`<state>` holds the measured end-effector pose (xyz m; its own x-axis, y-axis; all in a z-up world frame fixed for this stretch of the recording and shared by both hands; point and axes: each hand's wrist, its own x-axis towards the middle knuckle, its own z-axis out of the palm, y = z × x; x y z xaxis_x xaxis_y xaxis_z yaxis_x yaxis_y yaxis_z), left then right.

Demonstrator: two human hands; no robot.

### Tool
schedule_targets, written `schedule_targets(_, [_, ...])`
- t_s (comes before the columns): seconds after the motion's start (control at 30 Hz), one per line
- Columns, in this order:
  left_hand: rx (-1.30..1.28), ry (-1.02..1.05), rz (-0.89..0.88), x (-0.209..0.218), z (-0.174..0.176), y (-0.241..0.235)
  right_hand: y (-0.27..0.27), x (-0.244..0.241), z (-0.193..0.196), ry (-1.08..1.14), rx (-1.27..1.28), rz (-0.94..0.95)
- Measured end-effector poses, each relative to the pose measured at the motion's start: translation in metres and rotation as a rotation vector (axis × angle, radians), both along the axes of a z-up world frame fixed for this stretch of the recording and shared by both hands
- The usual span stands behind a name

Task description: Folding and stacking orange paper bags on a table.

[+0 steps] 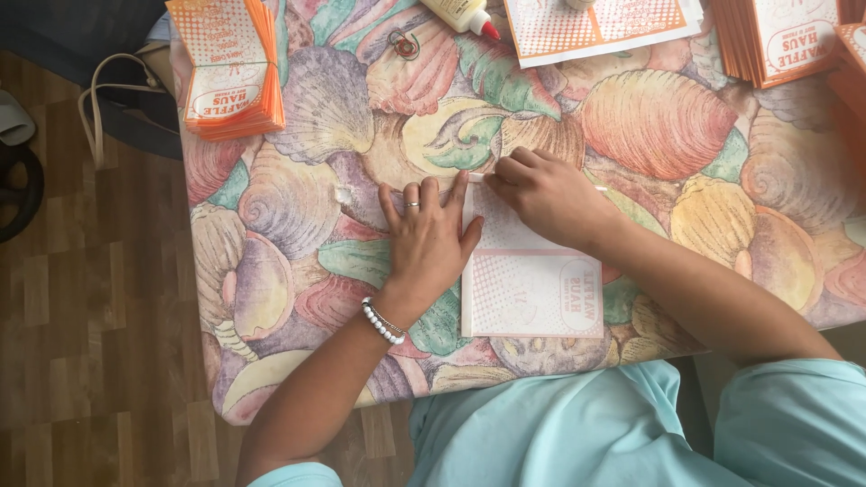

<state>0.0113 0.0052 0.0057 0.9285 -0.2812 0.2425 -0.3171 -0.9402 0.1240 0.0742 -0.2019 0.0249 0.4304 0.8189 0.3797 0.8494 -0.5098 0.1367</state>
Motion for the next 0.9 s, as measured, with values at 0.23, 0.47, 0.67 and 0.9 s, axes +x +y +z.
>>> schedule_targets(0.23, [0.030,0.000,0.028,-0.001,0.005,-0.002,-0.011,-0.002,0.002,-0.045,-0.099,-0.020])
schedule_targets(0.47, [0.057,0.024,0.053,-0.001,0.005,-0.003,-0.007,-0.004,0.011,0.031,-0.121,-0.038])
schedule_targets(0.67, [0.059,0.062,0.064,0.000,0.010,-0.003,-0.002,-0.005,0.013,0.053,-0.135,-0.083])
schedule_targets(0.9, [0.056,0.093,0.065,0.000,0.011,-0.002,-0.001,-0.006,0.010,0.035,-0.183,-0.114])
